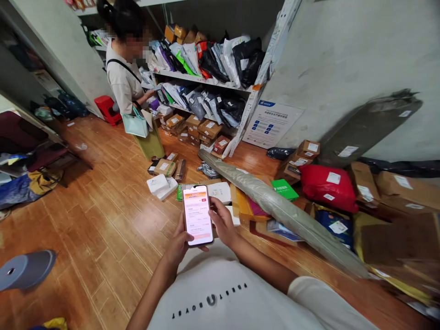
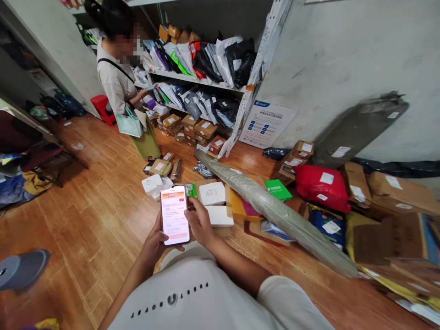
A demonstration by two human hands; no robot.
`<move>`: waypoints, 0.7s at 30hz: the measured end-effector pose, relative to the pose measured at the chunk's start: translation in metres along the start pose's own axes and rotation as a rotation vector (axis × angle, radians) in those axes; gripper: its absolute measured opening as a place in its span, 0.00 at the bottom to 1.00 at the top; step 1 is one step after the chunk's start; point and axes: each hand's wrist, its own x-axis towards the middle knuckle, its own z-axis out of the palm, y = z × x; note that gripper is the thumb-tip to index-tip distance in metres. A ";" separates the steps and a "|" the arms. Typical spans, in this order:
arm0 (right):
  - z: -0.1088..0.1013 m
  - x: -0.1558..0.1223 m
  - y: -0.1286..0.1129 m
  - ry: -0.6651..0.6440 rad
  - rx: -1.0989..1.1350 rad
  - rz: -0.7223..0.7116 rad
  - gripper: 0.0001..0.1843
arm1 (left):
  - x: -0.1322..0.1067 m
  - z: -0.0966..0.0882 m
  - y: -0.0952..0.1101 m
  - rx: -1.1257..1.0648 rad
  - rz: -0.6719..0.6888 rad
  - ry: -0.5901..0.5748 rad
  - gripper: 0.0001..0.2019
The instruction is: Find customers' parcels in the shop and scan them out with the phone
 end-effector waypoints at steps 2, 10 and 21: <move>0.003 0.004 -0.004 -0.045 0.090 0.124 0.17 | 0.000 0.000 -0.001 0.006 -0.004 0.008 0.52; 0.009 0.005 -0.012 0.007 0.053 0.265 0.17 | -0.002 0.000 -0.003 0.013 -0.005 -0.007 0.52; 0.010 0.000 -0.006 0.003 0.122 0.227 0.15 | -0.005 0.000 -0.005 0.006 0.004 0.013 0.52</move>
